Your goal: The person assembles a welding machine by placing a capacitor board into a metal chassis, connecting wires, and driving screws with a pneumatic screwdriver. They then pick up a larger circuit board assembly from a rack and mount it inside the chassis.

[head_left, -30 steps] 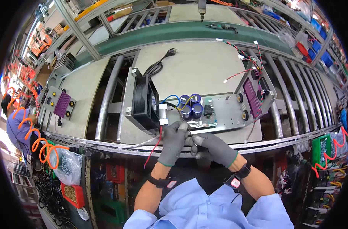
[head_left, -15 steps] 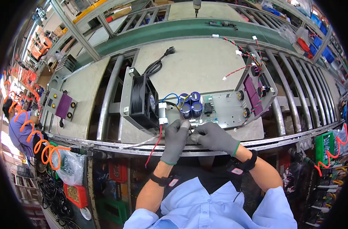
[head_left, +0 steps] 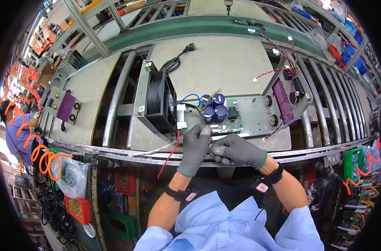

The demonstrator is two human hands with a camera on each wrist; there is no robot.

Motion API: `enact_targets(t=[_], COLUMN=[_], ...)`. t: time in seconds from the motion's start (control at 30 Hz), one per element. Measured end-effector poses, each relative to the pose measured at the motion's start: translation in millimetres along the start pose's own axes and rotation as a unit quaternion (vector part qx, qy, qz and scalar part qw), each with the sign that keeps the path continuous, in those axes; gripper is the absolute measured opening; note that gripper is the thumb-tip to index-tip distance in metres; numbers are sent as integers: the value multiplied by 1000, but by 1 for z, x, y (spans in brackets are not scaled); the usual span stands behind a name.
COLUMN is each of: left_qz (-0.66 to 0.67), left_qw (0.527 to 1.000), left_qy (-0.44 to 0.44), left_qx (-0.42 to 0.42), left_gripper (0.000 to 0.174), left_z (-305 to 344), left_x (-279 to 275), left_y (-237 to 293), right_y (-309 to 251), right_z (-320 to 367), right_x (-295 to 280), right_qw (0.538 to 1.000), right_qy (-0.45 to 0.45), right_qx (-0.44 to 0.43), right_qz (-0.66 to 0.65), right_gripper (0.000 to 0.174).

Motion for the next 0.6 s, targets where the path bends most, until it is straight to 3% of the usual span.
enact_targets(t=[0.1, 0.2, 0.3, 0.33, 0.43, 0.53, 0.6], left_qz=[3, 13, -6, -19, 6, -56, -194], left_qw=[1000, 1000, 1000, 1000, 999, 998, 971], left_qy=[0, 4, 2, -1, -29, -14, 78], left_qx=[1, 17, 20, 18, -36, -21, 116], left_gripper=[26, 25, 26, 26, 27, 22, 17], left_z=[0, -1, -1, -1, -1, 1, 9], left_x=[-2, 0, -3, -4, -6, -9, -15], left_y=[-2, 1, -1, -2, -4, 1, 10], right_y=[11, -6, -16, -22, -25, -33, -39], right_z=[-2, -2, -6, -3, -2, 4, 9], right_x=[-1, 3, -10, -11, -9, -5, -17], right_qw=[997, 998, 964, 957, 977, 976, 935], right_qy=[-31, -2, 136, 131, 94, 81, 142], right_qx=[0, -30, -63, -59, 7, 73, 5], right_qz=[-67, 58, 221, 250, 192, 189, 326], right_gripper=[33, 33, 36, 36, 35, 25, 23])
Point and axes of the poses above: each hand's wrist, its own z-axis away from the middle knuckle, its own x-axis out of the palm, y = z × x, the point moved 4 cm from there along -z, towards the middle knuckle, and after that the axes turned 13 degrees about -y, right-handed, at the moved point
